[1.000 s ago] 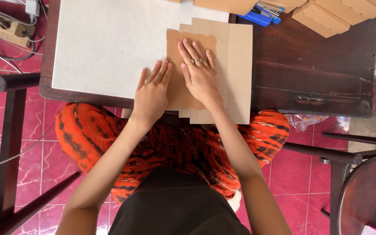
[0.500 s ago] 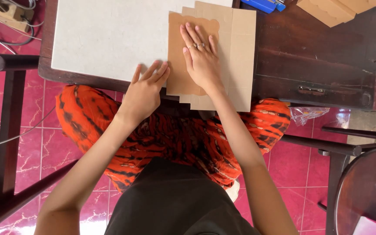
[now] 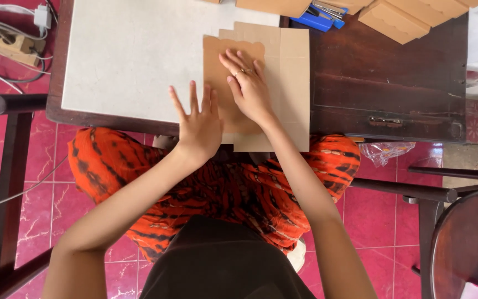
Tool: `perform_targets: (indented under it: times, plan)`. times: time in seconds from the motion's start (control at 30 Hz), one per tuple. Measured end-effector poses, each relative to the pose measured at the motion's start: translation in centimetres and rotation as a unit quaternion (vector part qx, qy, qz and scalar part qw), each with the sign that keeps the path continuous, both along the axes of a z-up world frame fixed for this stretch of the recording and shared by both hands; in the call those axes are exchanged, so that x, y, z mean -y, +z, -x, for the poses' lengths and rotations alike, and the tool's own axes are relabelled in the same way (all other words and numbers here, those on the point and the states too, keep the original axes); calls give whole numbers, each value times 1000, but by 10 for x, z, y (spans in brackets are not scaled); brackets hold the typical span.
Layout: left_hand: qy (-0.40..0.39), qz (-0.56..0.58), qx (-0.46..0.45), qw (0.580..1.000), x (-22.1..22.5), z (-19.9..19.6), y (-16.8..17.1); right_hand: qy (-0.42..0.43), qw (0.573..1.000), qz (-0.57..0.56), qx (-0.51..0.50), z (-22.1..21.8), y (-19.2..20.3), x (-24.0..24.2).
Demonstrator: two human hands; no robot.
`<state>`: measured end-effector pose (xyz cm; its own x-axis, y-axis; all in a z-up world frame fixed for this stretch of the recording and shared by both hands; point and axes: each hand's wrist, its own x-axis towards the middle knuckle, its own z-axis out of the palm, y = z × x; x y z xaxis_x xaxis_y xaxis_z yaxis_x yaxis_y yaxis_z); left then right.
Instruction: Folding and assembling a cardboard box from a flat pre-scored sheet.
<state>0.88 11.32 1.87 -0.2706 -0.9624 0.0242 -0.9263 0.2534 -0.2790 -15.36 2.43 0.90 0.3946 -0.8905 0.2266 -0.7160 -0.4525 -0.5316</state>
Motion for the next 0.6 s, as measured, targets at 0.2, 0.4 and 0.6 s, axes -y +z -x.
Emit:
perform_targets:
  times: [0.2, 0.4, 0.6]
  plan:
    - [8, 39, -54, 998, 75, 42, -41, 63, 892, -204, 398, 25, 35, 2]
    - [-42, -10, -233, 972, 65, 24, 23, -97, 775, -299, 548, 42, 55, 1]
    - [-40, -38, -161, 985, 46, 34, 32, -135, 777, -272, 552, 38, 60, -7]
